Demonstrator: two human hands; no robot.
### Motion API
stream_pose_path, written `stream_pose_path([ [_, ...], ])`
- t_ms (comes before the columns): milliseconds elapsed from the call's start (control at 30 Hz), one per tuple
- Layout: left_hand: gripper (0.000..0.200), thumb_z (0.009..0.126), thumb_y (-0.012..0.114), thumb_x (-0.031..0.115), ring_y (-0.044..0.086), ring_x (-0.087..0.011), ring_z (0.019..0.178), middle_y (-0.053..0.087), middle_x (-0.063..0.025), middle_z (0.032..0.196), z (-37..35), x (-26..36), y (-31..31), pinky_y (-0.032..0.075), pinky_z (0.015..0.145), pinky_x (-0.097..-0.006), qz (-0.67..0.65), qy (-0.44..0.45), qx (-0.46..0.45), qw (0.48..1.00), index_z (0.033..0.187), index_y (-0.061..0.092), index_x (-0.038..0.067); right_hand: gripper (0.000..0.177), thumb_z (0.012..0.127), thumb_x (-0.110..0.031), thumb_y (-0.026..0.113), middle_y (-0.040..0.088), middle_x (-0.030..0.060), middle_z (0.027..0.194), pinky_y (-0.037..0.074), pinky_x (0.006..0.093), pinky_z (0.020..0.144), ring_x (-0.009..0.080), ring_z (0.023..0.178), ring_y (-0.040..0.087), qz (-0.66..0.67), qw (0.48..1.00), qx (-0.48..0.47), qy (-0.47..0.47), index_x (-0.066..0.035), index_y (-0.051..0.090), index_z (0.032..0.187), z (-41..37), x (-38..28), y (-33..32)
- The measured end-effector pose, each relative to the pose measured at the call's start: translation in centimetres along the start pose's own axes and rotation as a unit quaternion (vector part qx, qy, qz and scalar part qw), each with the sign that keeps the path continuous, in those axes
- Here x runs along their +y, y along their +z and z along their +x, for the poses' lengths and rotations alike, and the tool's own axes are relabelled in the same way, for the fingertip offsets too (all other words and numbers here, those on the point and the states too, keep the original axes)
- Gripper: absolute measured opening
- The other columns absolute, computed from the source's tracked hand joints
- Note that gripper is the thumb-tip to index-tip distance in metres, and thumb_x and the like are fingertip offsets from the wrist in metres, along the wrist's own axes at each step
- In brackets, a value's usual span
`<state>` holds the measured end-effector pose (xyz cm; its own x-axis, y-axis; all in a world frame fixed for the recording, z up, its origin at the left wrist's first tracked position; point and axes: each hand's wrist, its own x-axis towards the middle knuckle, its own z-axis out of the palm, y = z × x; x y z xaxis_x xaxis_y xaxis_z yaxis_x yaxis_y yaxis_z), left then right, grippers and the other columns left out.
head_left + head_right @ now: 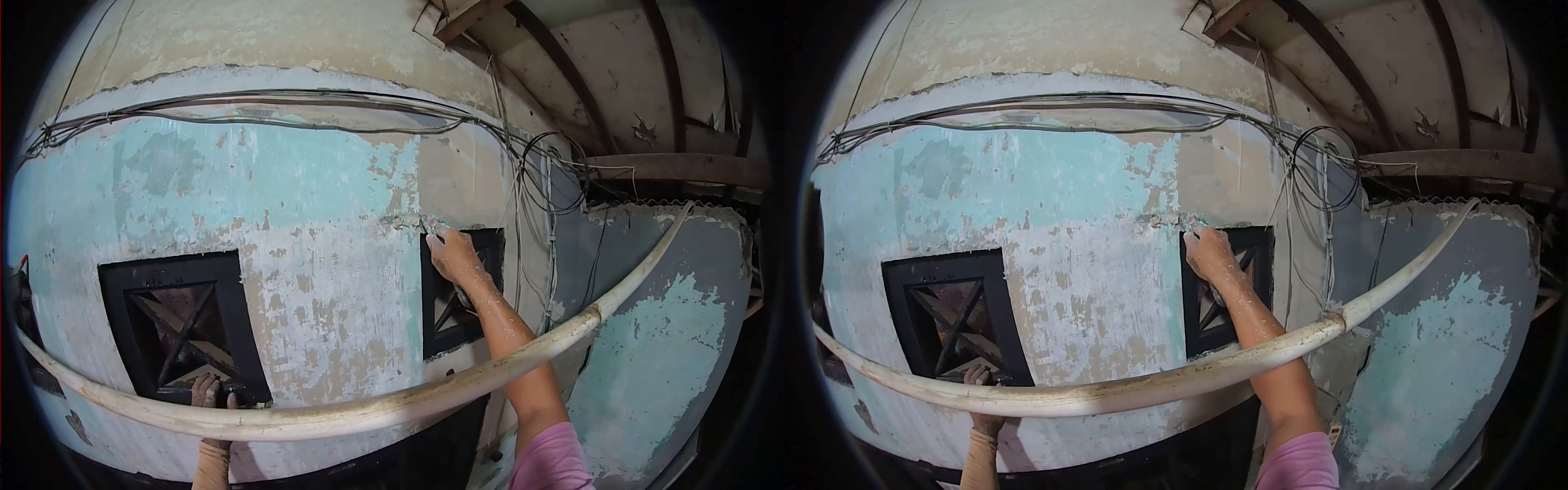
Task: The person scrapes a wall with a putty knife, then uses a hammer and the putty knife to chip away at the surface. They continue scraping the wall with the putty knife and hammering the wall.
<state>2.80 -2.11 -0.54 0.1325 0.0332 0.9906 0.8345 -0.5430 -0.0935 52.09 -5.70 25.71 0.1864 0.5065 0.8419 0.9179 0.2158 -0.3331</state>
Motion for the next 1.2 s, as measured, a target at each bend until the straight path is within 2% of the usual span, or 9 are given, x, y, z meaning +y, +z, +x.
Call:
stream_pose_path([
  [133, 0.033, 0.081, 0.065, 0.015, 0.056, -0.0434, 0.109, 0.061, -0.0224, 0.11, 0.0, -0.3, 0.4, 0.043, 0.099, -0.0531, -0.02, -0.03, -0.004, 0.999, 0.106, 0.057, -0.005, 0.035, 0.093, -0.028, 0.057, 0.063, 0.0321, 0.102, 0.048, 0.0465, 0.09, 0.0486, 0.102, 0.059, 0.046, 0.987, 0.133, -0.077, 0.002, 0.065, 0.109, 2.1, 1.0, 2.0],
  [167, 0.033, 0.08, 0.065, 0.014, 0.056, -0.0435, 0.108, 0.061, -0.0223, 0.11, -0.1, -0.1, 0.2, 0.043, 0.099, -0.0532, -0.023, -0.026, -0.001, 0.999, 0.106, 0.057, -0.005, 0.032, 0.093, -0.027, 0.057, 0.064, 0.0319, 0.095, 0.049, 0.0475, 0.086, 0.0488, 0.096, 0.061, 0.035, 0.996, 0.075, -0.021, 0.003, 0.066, 0.099, 2.6, 0.3, 0.8],
  [300, 0.032, 0.077, 0.066, 0.013, 0.057, -0.0442, 0.107, 0.062, -0.022, 0.109, 0.9, 0.8, -0.5, 0.043, 0.098, -0.0535, -0.017, -0.024, 0.017, 0.999, 0.103, 0.058, -0.005, 0.035, 0.087, -0.023, 0.064, 0.065, 0.0306, 0.098, 0.05, 0.0458, 0.087, 0.0464, 0.095, 0.063, -0.018, 0.999, -0.008, -0.049, 0.002, 0.065, 0.112, 6.1, -0.2, -2.5],
  [400, 0.031, 0.076, 0.066, 0.011, 0.057, -0.0448, 0.107, 0.062, -0.022, 0.108, 1.3, 1.6, -0.4, 0.044, 0.098, -0.0536, -0.028, -0.032, 0.029, 0.999, 0.101, 0.059, -0.005, 0.033, 0.087, -0.025, 0.064, 0.066, 0.0298, 0.097, 0.051, 0.0459, 0.085, 0.0455, 0.094, 0.063, 0.004, 0.992, 0.084, -0.093, 0.001, 0.067, 0.106, 5.9, 1.2, -1.3],
  [567, 0.032, 0.074, 0.066, 0.01, 0.057, -0.0457, 0.107, 0.062, -0.0228, 0.107, 1.5, 1.7, -0.7, 0.044, 0.097, -0.0541, 0.0, -0.04, -0.002, 0.999, 0.101, 0.059, -0.005, 0.031, 0.087, -0.029, 0.062, 0.066, 0.0283, 0.099, 0.051, 0.0469, 0.085, 0.0443, 0.094, 0.064, 0.013, 0.994, 0.098, -0.052, -0.001, 0.067, 0.101, 12.2, -0.5, -2.9],
  [667, 0.032, 0.074, 0.066, 0.01, 0.057, -0.0457, 0.107, 0.062, -0.0229, 0.107, 1.2, 1.6, -0.5, 0.044, 0.097, -0.0544, -0.002, -0.008, 0.03, 1.0, 0.101, 0.059, -0.005, 0.031, 0.087, -0.029, 0.062, 0.067, 0.0266, 0.096, 0.052, 0.0475, 0.082, 0.0439, 0.092, 0.064, -0.095, 0.977, 0.114, -0.156, -0.001, 0.067, 0.1, 16.0, 0.4, -3.9],
  [833, 0.033, 0.078, 0.066, 0.013, 0.057, -0.0449, 0.108, 0.061, -0.022, 0.11, 0.9, 1.2, -0.5, 0.044, 0.098, -0.0546, 0.001, -0.02, 0.015, 1.0, 0.106, 0.057, -0.003, 0.03, 0.091, -0.026, 0.057, 0.066, 0.0275, 0.091, 0.051, 0.0474, 0.079, 0.0441, 0.09, 0.064, 0.024, 0.998, 0.021, -0.053, -0.001, 0.065, 0.105, 6.9, -0.2, -1.6],
  [933, 0.032, 0.079, 0.065, 0.013, 0.057, -0.0449, 0.109, 0.061, -0.0223, 0.111, 0.7, 0.7, -0.3, 0.044, 0.098, -0.0547, -0.006, -0.014, 0.008, 1.0, 0.106, 0.057, -0.002, 0.038, 0.092, -0.024, 0.056, 0.06, 0.0339, 0.11, 0.046, 0.0507, 0.092, 0.0489, 0.108, 0.056, 0.029, 0.986, 0.069, -0.146, 0.001, 0.062, 0.12, 0.7, 1.5, 2.0],
  [1200, 0.034, 0.078, 0.065, 0.013, 0.057, -0.0454, 0.108, 0.061, -0.0237, 0.109, 0.9, 0.7, -0.6, 0.044, 0.098, -0.0543, -0.023, -0.019, 0.006, 1.0, 0.106, 0.058, -0.006, 0.034, 0.091, -0.027, 0.057, 0.063, 0.0328, 0.094, 0.047, 0.0499, 0.088, 0.0508, 0.096, 0.059, 0.029, 0.993, 0.073, -0.085, 0.005, 0.064, 0.103, 4.9, -1.4, -0.3],
])
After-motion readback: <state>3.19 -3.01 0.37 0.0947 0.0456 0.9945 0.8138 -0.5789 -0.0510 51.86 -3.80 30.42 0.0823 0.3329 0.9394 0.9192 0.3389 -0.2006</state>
